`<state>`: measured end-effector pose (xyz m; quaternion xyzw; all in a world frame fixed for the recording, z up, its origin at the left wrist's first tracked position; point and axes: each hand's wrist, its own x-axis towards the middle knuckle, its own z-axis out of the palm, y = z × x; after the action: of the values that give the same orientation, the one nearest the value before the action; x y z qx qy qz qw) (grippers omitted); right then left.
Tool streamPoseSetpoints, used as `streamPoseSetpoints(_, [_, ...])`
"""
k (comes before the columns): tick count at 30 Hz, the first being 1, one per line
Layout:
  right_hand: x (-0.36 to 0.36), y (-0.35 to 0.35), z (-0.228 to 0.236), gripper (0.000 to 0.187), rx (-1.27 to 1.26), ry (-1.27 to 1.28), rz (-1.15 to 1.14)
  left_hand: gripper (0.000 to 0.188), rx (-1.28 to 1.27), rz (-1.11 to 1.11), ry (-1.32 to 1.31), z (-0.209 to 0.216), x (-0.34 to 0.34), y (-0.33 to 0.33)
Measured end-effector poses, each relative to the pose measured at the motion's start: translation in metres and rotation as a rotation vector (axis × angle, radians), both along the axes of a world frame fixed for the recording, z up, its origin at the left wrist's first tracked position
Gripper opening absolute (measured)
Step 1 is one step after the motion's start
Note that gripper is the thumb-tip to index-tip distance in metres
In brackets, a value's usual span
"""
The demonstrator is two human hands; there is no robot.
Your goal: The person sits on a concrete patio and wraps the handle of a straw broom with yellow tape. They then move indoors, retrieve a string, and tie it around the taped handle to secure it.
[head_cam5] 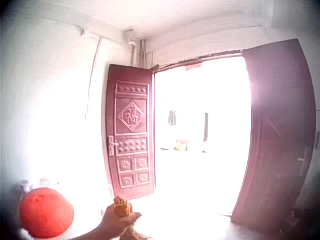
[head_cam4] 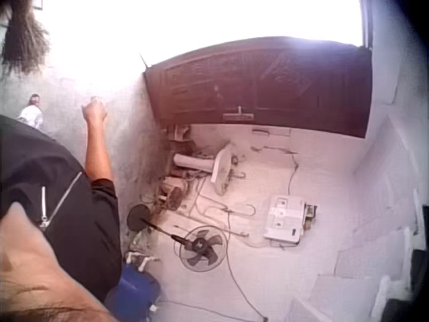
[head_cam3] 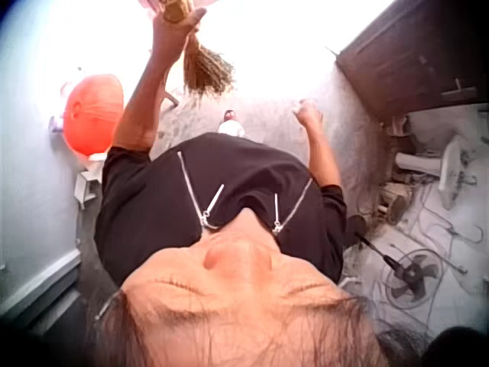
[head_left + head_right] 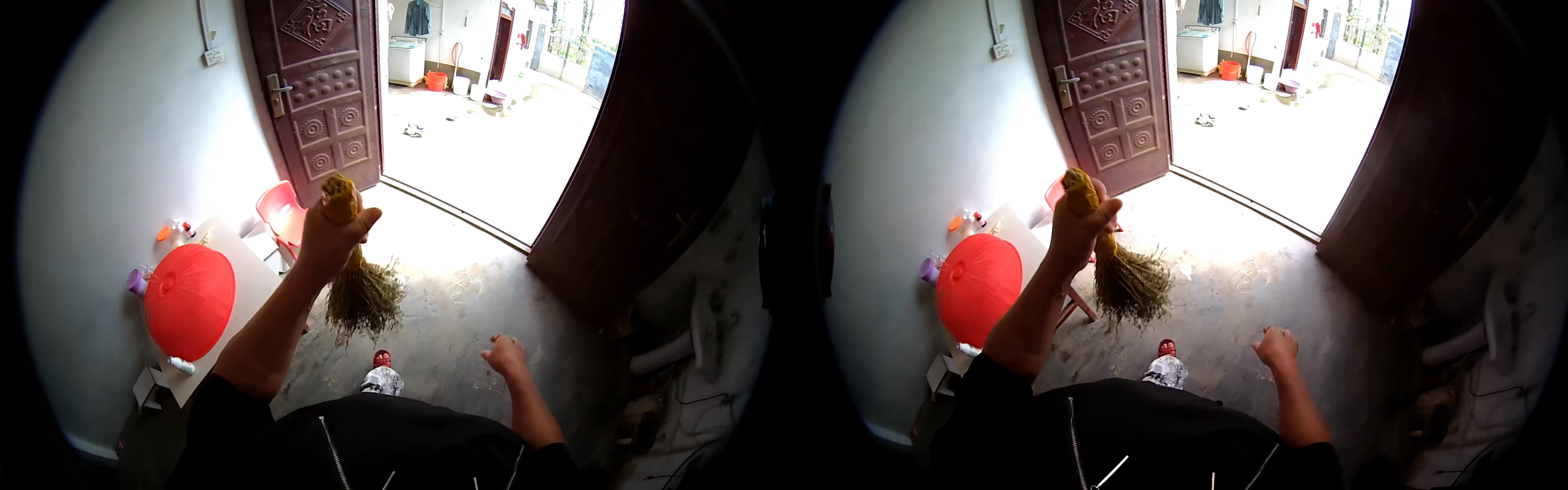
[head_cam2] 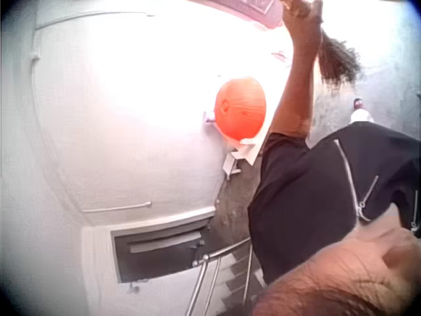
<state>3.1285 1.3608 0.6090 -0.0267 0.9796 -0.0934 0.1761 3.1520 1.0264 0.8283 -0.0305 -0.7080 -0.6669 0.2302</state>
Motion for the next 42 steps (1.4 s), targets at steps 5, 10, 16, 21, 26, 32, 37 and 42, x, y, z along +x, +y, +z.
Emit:
streamPoseSetpoints(5, [-0.101,-0.041,0.105,0.041,-0.741,-0.018,-0.015,0.045,-0.219,-0.317,-0.17,-0.028,-0.098,-0.016])
streamPoseSetpoints(10, [-0.167,-0.104,0.174,0.031,-1.05,0.002,0.156,0.051,-0.367,-0.582,-0.165,-0.055,-0.199,-0.017])
streamPoseSetpoints(16, [-0.259,-0.101,0.18,0.065,-0.999,-0.11,0.192,0.045,-0.333,-0.77,-0.258,-0.048,-0.299,-0.015])
streamPoseSetpoints(21, [-0.35,-0.071,0.171,0.082,-0.889,-0.133,0.227,0.038,-0.172,-0.983,-0.296,-0.068,-0.378,0.02])
streamPoseSetpoints(26, [-0.441,-0.059,0.176,0.082,-0.33,0.212,0.383,0.04,-0.065,-0.999,-0.385,-0.07,-0.459,0.087])
streamPoseSetpoints(32, [-0.549,-0.027,0.148,0.078,-0.127,0.589,0.501,0.031,-0.011,-0.765,-0.373,-0.063,-0.549,0.146])
streamPoseSetpoints(37, [-0.612,-0.019,0.144,0.069,-0.351,0.466,0.428,0.026,-0.061,-0.616,-0.415,-0.067,-0.613,0.157])
streamPoseSetpoints(42, [-0.676,-0.014,0.134,0.048,-0.982,0.001,0.263,0.028,0.058,-0.535,-0.422,-0.07,-0.682,0.135])
